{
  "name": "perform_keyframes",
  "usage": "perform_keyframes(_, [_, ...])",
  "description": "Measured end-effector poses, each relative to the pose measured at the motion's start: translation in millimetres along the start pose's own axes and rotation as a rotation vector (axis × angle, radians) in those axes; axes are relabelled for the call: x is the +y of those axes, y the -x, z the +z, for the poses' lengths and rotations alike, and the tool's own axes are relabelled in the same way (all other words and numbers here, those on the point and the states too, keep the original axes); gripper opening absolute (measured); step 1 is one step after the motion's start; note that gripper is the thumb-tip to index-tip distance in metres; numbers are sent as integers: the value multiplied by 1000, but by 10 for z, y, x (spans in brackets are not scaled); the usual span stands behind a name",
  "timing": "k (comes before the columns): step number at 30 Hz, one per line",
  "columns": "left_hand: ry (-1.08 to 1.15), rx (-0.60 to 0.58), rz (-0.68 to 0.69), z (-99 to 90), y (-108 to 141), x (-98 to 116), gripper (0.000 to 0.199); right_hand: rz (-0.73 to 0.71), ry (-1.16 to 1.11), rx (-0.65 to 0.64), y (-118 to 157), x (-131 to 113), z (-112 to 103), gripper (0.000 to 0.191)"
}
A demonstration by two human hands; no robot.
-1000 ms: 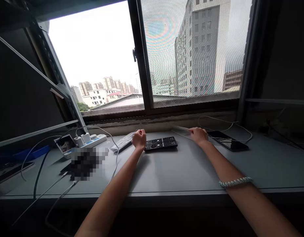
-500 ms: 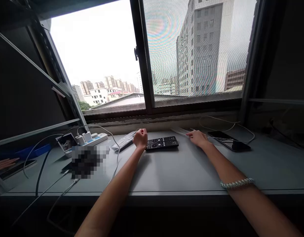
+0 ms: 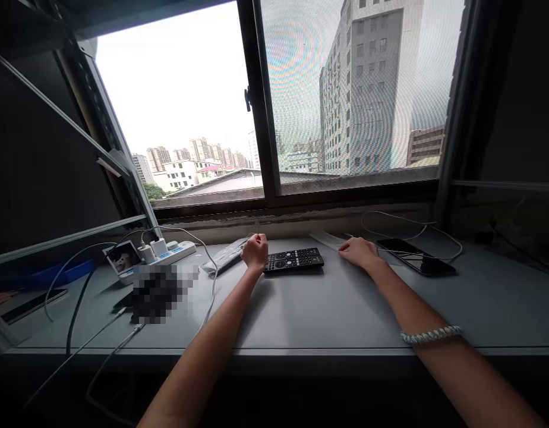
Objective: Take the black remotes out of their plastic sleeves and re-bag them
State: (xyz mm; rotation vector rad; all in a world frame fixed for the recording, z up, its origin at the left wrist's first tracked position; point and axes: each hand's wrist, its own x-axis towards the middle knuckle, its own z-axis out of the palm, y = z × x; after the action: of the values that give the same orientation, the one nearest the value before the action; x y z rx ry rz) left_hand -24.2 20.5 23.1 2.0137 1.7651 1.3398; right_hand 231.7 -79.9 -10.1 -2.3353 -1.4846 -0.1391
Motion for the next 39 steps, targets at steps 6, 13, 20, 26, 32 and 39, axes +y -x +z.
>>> perform_keyframes(6, [-4, -15, -5, -6, 2, 5, 35, 12, -28, 70, -9, 21, 55, 27])
perform_keyframes(13, [-9, -3, 9, 13, -3, -9, 35, -22, -35, 209, -59, 40, 79, 27])
perform_keyframes(20, [-18, -4, 16, 12, -2, -15, 35, 31, -42, 39, -36, 23, 69, 22])
perform_keyframes(26, [-23, -6, 15, 8, 0, -17, 34, 38, -21, 35, -18, 18, 60, 23])
perform_keyframes(32, [-24, -9, 13, 1, 6, -14, 34, 59, -6, 147, -5, 10, 23, 26])
perform_keyframes(39, [-20, -6, 24, -2, 2, -10, 35, 105, 1, 114, 14, -20, -18, 23])
